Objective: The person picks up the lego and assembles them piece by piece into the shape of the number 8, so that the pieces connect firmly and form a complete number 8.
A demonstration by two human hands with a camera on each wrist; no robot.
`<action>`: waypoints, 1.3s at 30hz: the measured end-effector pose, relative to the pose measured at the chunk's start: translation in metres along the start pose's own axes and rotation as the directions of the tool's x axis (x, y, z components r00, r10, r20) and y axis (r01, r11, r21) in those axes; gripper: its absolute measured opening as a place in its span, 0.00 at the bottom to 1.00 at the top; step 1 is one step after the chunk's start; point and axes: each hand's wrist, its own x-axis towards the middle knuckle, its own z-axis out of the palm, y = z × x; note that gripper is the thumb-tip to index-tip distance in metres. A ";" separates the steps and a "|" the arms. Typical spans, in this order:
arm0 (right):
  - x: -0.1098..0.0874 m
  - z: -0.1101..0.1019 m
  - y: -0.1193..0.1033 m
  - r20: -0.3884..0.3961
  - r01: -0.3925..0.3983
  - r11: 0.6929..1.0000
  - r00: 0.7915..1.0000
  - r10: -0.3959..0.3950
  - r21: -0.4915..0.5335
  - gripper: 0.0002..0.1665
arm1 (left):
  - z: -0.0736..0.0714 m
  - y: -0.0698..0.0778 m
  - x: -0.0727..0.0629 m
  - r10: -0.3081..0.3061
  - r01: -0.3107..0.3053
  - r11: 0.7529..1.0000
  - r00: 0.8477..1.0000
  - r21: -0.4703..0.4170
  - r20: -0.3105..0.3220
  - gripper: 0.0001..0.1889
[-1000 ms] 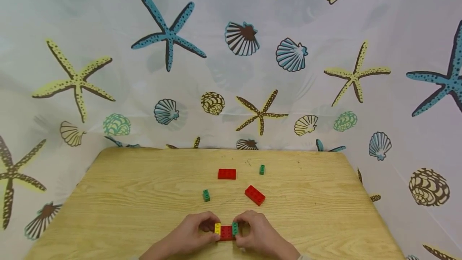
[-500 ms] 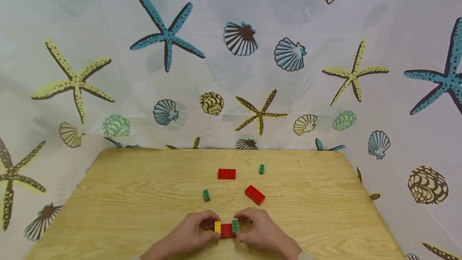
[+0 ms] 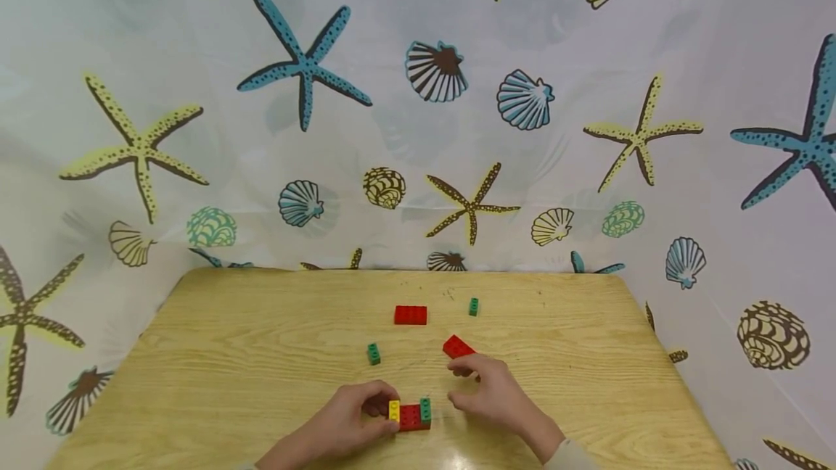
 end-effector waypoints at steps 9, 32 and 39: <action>0.003 -0.007 0.005 -0.114 -0.108 0.994 0.987 0.110 0.023 0.19 | 0.000 0.000 0.000 -0.003 0.003 1.000 1.000 -0.007 0.003 0.14; 0.009 -0.012 0.028 -0.211 -0.212 0.977 0.955 0.207 -0.001 0.26 | -0.001 0.001 -0.001 0.017 -0.017 1.000 1.000 0.008 0.001 0.15; 0.012 -0.009 0.032 -0.201 -0.233 0.972 0.953 0.226 -0.015 0.26 | -0.001 0.000 -0.001 0.011 -0.011 1.000 1.000 0.013 0.001 0.15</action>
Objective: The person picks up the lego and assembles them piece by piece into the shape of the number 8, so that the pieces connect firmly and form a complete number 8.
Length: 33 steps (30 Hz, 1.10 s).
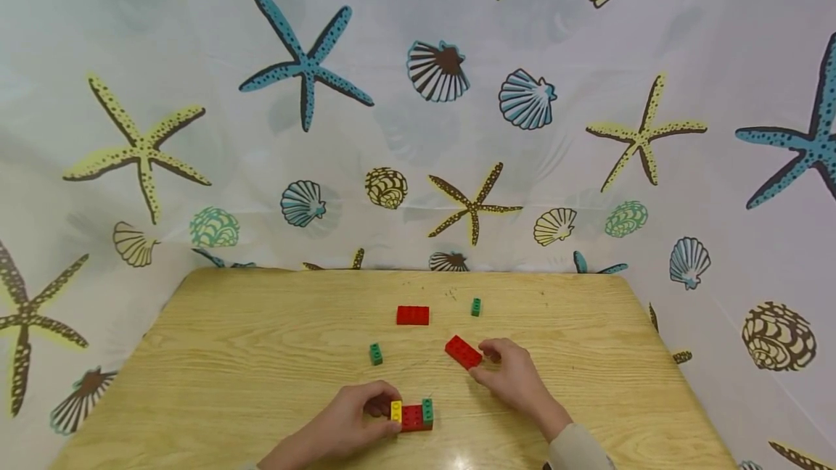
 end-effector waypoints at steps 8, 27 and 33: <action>0.002 0.001 -0.003 0.013 -0.004 0.999 1.000 0.004 -0.038 0.26 | 0.001 -0.002 0.000 -0.010 0.010 1.000 1.000 0.003 -0.003 0.15; 0.008 0.010 -0.003 -0.008 -0.004 0.996 1.000 0.003 -0.088 0.22 | 0.001 -0.003 0.000 -0.009 0.009 1.000 1.000 -0.006 0.000 0.14; 0.008 0.009 -0.006 -0.010 -0.004 0.994 1.000 0.002 -0.113 0.21 | 0.000 -0.002 0.000 0.000 0.000 1.000 1.000 -0.012 -0.001 0.15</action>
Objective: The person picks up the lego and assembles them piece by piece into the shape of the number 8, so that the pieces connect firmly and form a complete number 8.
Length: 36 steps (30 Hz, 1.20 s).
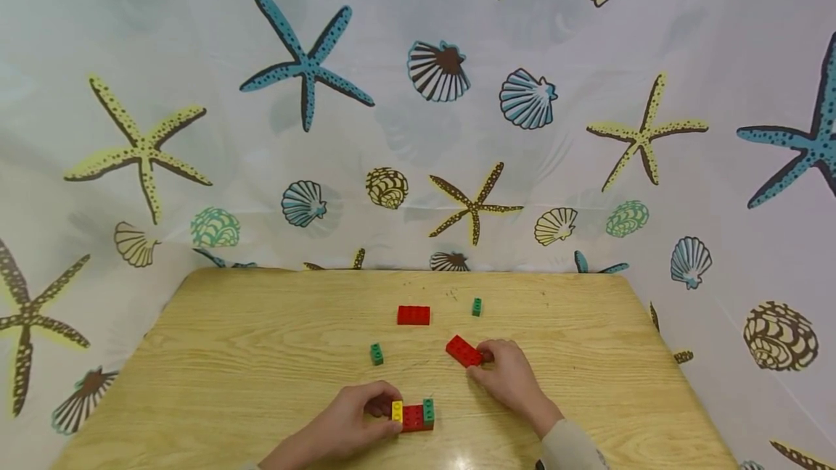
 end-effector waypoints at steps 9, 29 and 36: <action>0.000 0.000 -0.002 -0.003 -0.010 0.997 1.000 0.010 -0.070 0.16 | 0.001 0.006 0.000 -0.027 0.027 0.999 1.000 -0.034 0.002 0.14; -0.013 -0.004 -0.018 -0.024 0.077 0.997 0.997 -0.077 -0.010 0.16 | 0.000 0.005 -0.001 -0.020 0.020 1.000 1.000 -0.024 0.002 0.14; -0.016 -0.005 -0.020 0.014 0.113 0.994 0.993 -0.113 0.007 0.17 | 0.000 0.005 -0.001 -0.021 0.021 0.999 1.000 -0.028 0.001 0.14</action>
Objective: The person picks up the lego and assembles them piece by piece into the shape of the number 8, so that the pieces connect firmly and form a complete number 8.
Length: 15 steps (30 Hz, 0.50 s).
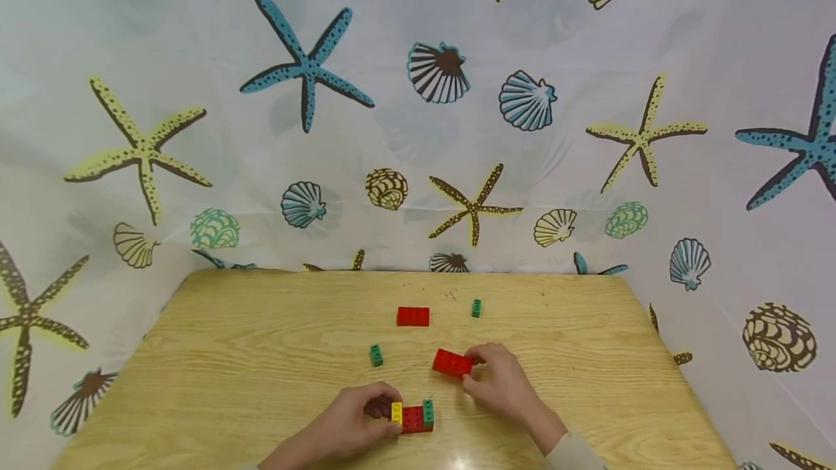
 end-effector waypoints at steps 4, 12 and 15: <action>-0.004 -0.001 -0.002 0.020 0.018 1.000 1.000 -0.018 0.015 0.17 | 0.001 0.000 0.000 -0.003 0.003 1.000 1.000 0.003 -0.002 0.14; -0.010 -0.001 -0.006 0.055 0.097 0.995 0.994 -0.099 0.034 0.18 | 0.000 -0.002 0.001 0.001 -0.001 1.000 1.000 0.010 -0.006 0.14; -0.012 0.000 -0.007 0.061 0.146 0.988 0.987 -0.149 0.044 0.18 | 0.000 -0.002 0.001 0.014 -0.014 1.000 1.000 0.014 -0.008 0.14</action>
